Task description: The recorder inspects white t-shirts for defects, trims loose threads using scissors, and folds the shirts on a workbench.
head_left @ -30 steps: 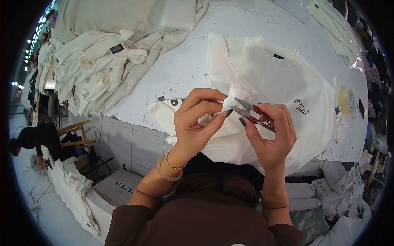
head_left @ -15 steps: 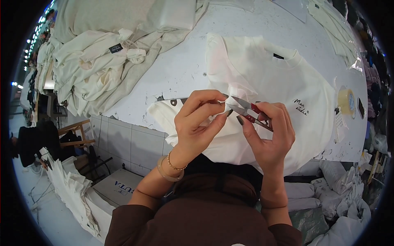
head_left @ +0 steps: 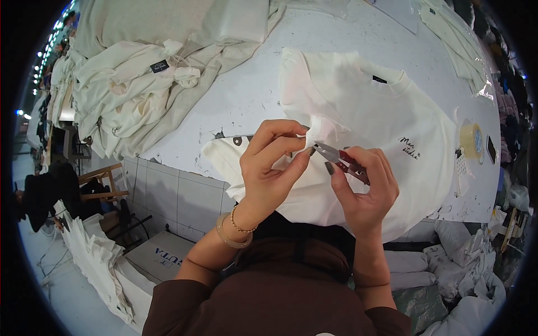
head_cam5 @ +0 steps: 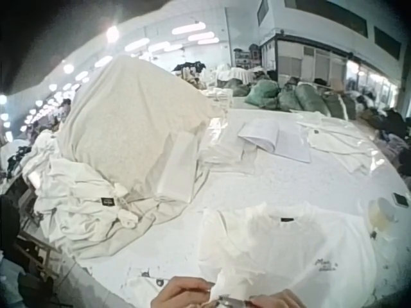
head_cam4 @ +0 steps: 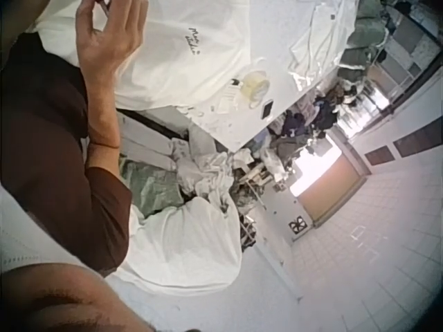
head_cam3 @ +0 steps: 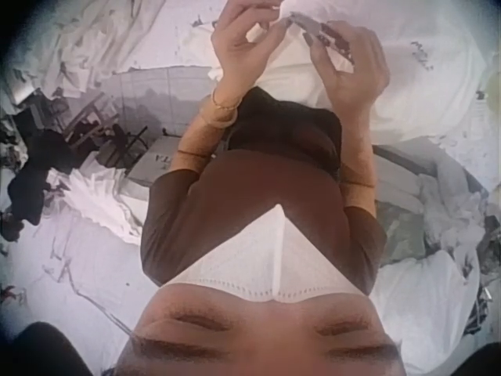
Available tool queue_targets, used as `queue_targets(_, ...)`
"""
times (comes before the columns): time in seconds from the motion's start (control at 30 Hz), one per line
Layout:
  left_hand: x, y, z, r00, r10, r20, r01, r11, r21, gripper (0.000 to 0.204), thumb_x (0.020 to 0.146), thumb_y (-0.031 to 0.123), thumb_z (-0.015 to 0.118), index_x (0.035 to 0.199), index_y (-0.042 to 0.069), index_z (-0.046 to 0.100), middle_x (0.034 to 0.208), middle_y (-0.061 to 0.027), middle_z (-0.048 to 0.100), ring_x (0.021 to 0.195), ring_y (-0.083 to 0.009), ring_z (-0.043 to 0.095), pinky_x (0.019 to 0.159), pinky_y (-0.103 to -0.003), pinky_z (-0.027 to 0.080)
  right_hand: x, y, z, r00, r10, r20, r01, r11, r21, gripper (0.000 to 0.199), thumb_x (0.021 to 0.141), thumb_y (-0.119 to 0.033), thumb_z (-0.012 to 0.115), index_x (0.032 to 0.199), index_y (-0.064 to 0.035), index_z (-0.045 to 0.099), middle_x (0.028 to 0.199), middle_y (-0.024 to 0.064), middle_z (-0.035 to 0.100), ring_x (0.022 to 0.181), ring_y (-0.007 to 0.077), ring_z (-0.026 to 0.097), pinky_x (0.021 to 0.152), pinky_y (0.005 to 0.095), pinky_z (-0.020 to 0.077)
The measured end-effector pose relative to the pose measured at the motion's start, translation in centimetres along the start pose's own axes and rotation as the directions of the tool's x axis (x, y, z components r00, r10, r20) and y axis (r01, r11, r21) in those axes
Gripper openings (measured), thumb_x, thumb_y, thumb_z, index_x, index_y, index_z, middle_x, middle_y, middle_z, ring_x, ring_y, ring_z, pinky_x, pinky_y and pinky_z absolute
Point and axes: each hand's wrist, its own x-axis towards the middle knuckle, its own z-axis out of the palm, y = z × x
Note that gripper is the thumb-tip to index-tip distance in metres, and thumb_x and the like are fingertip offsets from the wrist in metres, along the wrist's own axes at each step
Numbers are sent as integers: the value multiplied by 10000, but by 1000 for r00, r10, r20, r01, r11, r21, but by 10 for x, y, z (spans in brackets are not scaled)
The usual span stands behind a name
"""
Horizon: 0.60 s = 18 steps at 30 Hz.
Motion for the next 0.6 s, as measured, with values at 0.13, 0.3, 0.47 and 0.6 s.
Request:
queue_targets(0.13,1,1,2,1000,28,0,-28,999,19,143,683,-90,665,794,-21,608,977,-91,595,810,-167,591,660,-250,466,3,-1,3,1000,-9,-8,9,1000,-19,246,645,-14,729,850,-26,595,696,50,575,597,185,519,511,288,433)
queue_targets(0.3,0,0,3,1000,12,-5,-12,1000,7,138,682,-89,663,788,-20,609,975,-91,594,805,-165,589,663,-252,467,5,1,5,992,-129,13,130,990,-60,237,650,-10,727,846,-25,596,696,49,578,582,182,520,506,281,437)
queue_targets(0.47,0,-1,2,1000,-16,-26,15,1000,-24,138,681,-89,662,787,-17,611,974,-87,597,778,-154,582,622,-237,449,-1,3,5,998,46,-34,-43,996,83,224,664,-4,720,848,-14,593,699,59,579,587,172,530,515,267,447)
queue_targets(0.6,-1,-2,3,999,-9,-33,8,1000,-30,139,680,-90,662,787,-17,612,974,-84,598,767,-145,578,605,-231,439,-3,7,8,994,98,-49,-91,988,127,221,674,-8,717,853,-4,588,707,69,580,595,167,537,520,257,450)
